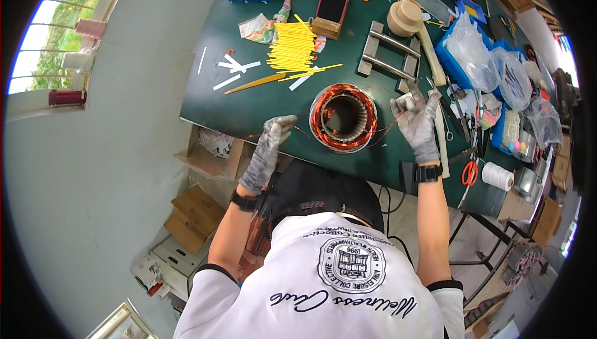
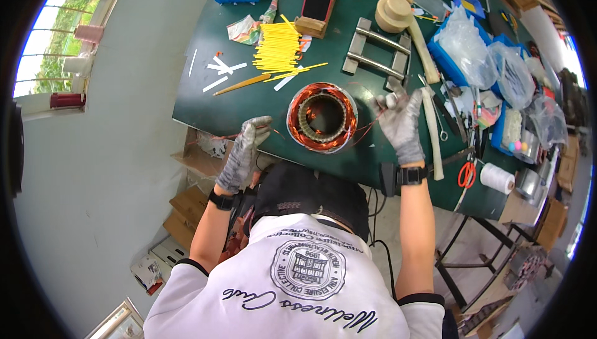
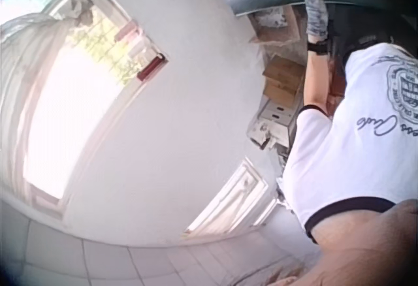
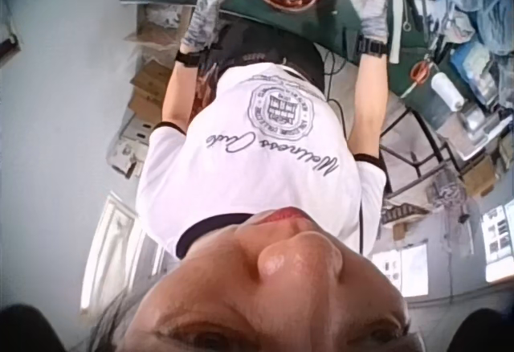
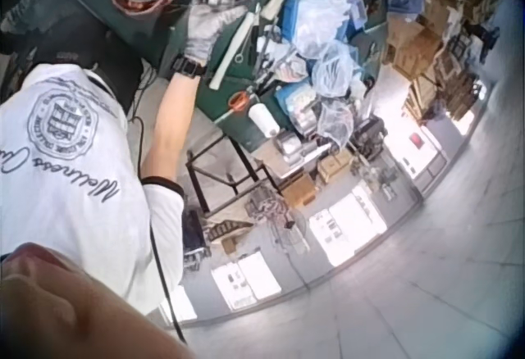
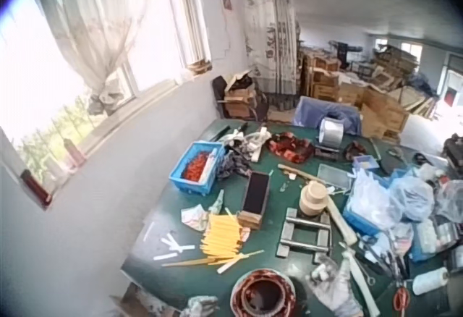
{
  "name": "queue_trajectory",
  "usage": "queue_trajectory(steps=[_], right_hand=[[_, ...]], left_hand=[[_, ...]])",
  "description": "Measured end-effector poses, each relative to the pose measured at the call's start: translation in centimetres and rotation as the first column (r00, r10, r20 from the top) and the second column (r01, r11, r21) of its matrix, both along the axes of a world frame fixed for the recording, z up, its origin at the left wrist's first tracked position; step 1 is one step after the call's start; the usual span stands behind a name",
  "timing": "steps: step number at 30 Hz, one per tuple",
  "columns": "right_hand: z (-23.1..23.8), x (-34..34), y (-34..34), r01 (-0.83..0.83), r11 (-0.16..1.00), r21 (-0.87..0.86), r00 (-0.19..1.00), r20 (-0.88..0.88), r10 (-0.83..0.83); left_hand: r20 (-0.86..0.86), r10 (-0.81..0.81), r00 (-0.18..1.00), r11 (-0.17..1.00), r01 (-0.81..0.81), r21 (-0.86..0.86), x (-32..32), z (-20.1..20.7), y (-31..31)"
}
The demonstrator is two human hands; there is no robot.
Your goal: Using a mallet and small tools to adjust and assemble components within a motor stator on a workbench.
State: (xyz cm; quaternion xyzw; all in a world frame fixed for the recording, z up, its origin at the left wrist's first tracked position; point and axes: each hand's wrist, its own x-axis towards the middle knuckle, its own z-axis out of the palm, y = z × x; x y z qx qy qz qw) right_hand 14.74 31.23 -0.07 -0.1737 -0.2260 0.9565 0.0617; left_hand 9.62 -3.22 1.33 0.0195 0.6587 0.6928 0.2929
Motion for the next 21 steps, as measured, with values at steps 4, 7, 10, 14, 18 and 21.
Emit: queue_trajectory(steps=[4, 7, 10, 14, 18, 21], right_hand=[[1.3, 0.8, -0.3, 0.042, 0.999, 0.007, 0.998, -0.046, -0.042], [5.1, -1.3, -3.3, -0.016, 0.987, 0.162, 0.994, -0.108, 0.033], [6.5, -2.1, -5.6, -0.038, 0.942, 0.334, 0.976, -0.19, 0.106], [6.8, -0.2, -5.8, 0.043, 0.723, 0.689, 0.986, -0.145, 0.08], [4.5, 5.4, -2.2, -0.012, -0.082, 0.997, 0.999, 0.009, -0.043], [4.8, 6.4, -2.4, 0.016, -0.533, 0.846, 0.998, -0.047, -0.044]], left_hand=[[-0.552, -0.13, 0.824, 0.984, 0.039, -0.174, -1.4, 2.4, 3.0], [-0.741, -0.272, 0.614, 0.949, 0.042, -0.313, -5.4, 0.2, 8.7], [-0.261, -0.4, 0.879, 0.884, 0.294, -0.364, -7.5, 3.0, 15.9], [-0.011, -0.649, 0.761, 0.761, 0.649, 0.002, -9.8, 1.1, 17.5], [-0.403, -0.638, 0.656, 0.77, 0.538, -0.343, -5.9, 4.1, 15.8], [-0.516, -0.666, 0.539, 0.746, 0.502, -0.437, -3.3, 3.7, 15.3]])
